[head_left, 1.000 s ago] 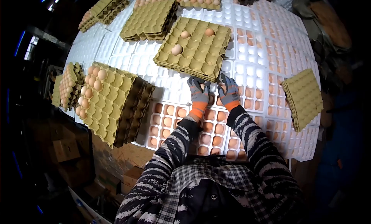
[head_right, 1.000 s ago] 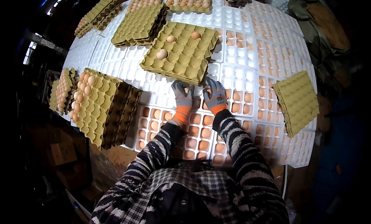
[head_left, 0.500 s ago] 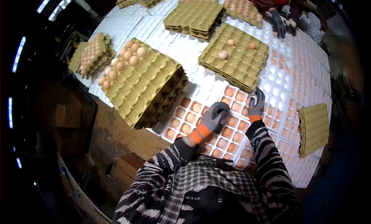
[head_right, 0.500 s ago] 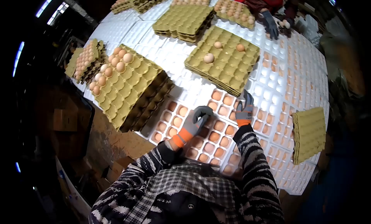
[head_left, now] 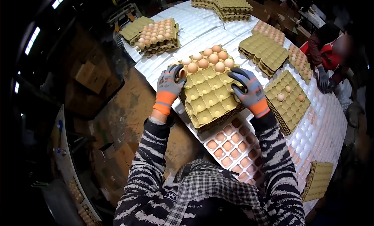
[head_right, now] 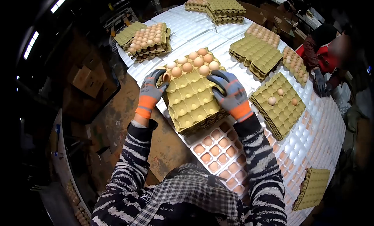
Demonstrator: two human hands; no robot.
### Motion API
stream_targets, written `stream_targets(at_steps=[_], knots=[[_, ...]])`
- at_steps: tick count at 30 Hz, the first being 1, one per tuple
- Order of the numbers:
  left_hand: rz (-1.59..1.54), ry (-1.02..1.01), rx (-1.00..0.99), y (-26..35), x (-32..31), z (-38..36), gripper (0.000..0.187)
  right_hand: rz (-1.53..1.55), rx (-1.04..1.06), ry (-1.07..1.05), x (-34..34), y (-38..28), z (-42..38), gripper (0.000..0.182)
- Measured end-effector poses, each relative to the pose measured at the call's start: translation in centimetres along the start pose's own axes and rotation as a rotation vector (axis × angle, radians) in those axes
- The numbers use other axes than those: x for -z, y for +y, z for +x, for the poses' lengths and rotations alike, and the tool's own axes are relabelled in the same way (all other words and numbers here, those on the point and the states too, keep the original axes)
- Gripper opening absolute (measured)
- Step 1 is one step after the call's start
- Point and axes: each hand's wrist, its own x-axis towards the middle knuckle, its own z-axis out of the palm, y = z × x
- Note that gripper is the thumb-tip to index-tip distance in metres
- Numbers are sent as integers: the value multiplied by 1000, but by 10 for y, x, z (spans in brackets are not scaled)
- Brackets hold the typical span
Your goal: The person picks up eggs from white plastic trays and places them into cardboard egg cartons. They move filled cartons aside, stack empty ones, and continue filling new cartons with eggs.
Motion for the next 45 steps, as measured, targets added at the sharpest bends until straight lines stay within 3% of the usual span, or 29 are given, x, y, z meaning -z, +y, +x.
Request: stream_targets(at_steps=[3, 7, 8, 10, 11, 12, 14, 15, 16, 18, 20, 22, 24, 26, 27, 28, 30, 31, 32, 34, 36, 38, 40, 41, 42, 44, 45], knots=[[148, -160, 56, -6, -12, 21, 47, -153, 50, -256, -63, 6, 75, 37], [-39, -143, 54, -12, 0, 24, 42, -264, 6, -654, -107, 23, 126, 29], [-46, -142, 55, -27, -6, 22, 42, -269, 6, -658, -105, 28, 125, 29], [-718, 94, 160, -64, -14, 20, 41, 29, -79, -460, -92, 33, 118, 29], [-1019, 32, 247, -78, -9, 20, 44, 317, -278, -380, -86, 33, 117, 34], [-961, -8, 221, -87, 1, 24, 43, 732, -495, -260, -91, 44, 112, 40], [-601, -120, 233, -95, 3, 39, 42, 827, -721, -283, -80, 23, 121, 43], [-491, -157, 226, -75, 11, 47, 42, 594, -449, -359, -94, 27, 123, 46], [-292, -227, 197, -68, 8, 53, 46, 282, -327, -552, -101, 22, 131, 48], [-3, -374, 187, -59, -4, 62, 49, -144, -206, -692, -123, 5, 132, 48], [-28, -365, 196, -66, -13, 67, 46, -210, -247, -702, -119, -3, 138, 48], [-226, -214, 201, -68, -8, 63, 45, 43, -323, -659, -99, -1, 140, 51], [-465, -51, 317, -74, 0, 60, 35, 601, -461, -316, -96, 36, 128, 48], [-597, 25, 142, -94, -9, 66, 29, 827, -506, -224, -75, 27, 142, 53], [-482, -98, 130, -74, 15, 73, 37, 760, -580, -373, -70, 31, 148, 58], [-455, -215, 117, -74, 9, 80, 35, 405, -247, -409, -79, 33, 160, 54], [-83, -247, -22, -57, -2, 87, 35, -277, -197, -668, -97, 15, 177, 49], [85, -373, -6, -42, -2, 95, 50, -478, -216, -739, -113, 3, 183, 45], [227, -453, -2, -37, -13, 100, 55, -606, -208, -794, -128, 0, 185, 41], [225, -544, 62, -33, -17, 108, 55, -715, -182, -838, -136, -4, 188, 39], [133, -466, 60, -42, -24, 104, 53, -545, -297, -739, -110, -5, 182, 46], [-12, -230, 35, -43, -17, 92, 45, -93, -370, -449, -91, 29, 157, 58], [-342, -126, 98, -44, -2, 82, 46, 430, -401, -181, -59, 34, 120, 60], [-620, -55, 114, -43, 5, 73, 45, 580, -597, -159, -31, 22, 102, 63], [-901, 9, 141, -37, 14, 61, 45, 659, -614, -90, -12, 24, 75, 59], [-1094, -66, 256, -8, 54, 31, 46, 879, -638, 38, 20, 31, 14, 59], [-1166, -138, 190, 2, 63, 10, 46, 902, -730, -16, 41, 37, -19, 58]])
